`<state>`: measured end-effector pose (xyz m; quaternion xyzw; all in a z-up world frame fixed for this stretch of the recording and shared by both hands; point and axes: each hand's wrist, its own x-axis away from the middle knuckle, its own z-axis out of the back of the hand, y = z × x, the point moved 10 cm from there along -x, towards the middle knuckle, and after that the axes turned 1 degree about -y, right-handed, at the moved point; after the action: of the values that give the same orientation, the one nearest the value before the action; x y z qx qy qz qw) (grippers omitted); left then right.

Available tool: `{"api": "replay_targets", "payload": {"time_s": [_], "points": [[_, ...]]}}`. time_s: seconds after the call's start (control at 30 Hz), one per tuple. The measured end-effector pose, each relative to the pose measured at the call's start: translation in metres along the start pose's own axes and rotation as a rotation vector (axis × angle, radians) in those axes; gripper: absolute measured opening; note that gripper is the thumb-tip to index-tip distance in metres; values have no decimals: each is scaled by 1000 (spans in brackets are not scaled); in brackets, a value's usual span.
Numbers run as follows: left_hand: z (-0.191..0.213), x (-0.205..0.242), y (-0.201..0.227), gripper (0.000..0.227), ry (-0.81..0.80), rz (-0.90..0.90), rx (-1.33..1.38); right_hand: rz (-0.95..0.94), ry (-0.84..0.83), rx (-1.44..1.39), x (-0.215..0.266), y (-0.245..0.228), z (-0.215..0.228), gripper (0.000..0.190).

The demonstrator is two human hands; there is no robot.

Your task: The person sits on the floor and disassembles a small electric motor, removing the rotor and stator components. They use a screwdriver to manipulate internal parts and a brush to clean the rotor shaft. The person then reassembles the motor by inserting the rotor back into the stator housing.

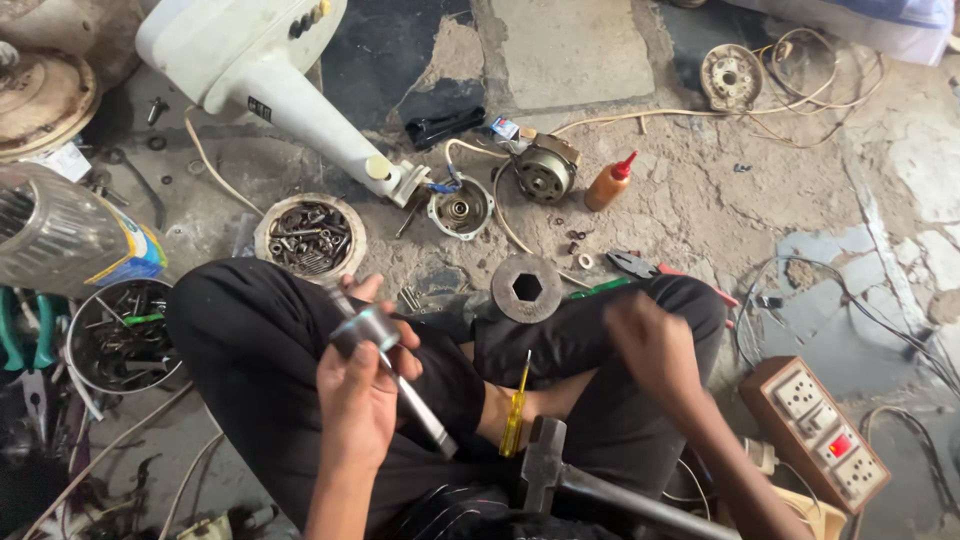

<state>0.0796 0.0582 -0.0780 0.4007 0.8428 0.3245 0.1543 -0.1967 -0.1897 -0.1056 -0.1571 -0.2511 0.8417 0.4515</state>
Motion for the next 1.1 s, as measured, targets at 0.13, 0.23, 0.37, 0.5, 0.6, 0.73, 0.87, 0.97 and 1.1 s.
{"api": "replay_targets", "payload": {"time_s": [0.13, 0.23, 0.37, 0.5, 0.6, 0.73, 0.87, 0.97, 1.1], "points": [[-6, 3, -5, 69, 55, 108, -278, -52, 75, 86, -108, 25, -58, 38], [-29, 9, 15, 64, 48, 129, -545, -57, 82, 196, -138, 43, -111, 31], [-61, 9, 39, 62, -67, 125, -780, 64, 125, 240, -151, 68, -132, 13], [-77, 9, 52, 58, -155, 35, -919, 103, 226, -4, -131, 52, -90, 8], [-77, 4, 43, 56, -189, 87, -808, -151, 68, -1072, -107, 26, -62, 19], [-67, -1, 11, 51, -194, 354, -437, -39, -24, -1097, -53, -72, 27, 14], [-77, 0, 3, 49, -287, 446, -334, 242, -182, -1020, -25, -166, 62, 18], [-91, 7, 6, 55, -375, 456, -361, 310, -298, -1062, -23, -205, 57, 21], [-101, 15, 13, 60, -419, 433, -437, 207, -419, -1296, -30, -213, 45, 35]]}}
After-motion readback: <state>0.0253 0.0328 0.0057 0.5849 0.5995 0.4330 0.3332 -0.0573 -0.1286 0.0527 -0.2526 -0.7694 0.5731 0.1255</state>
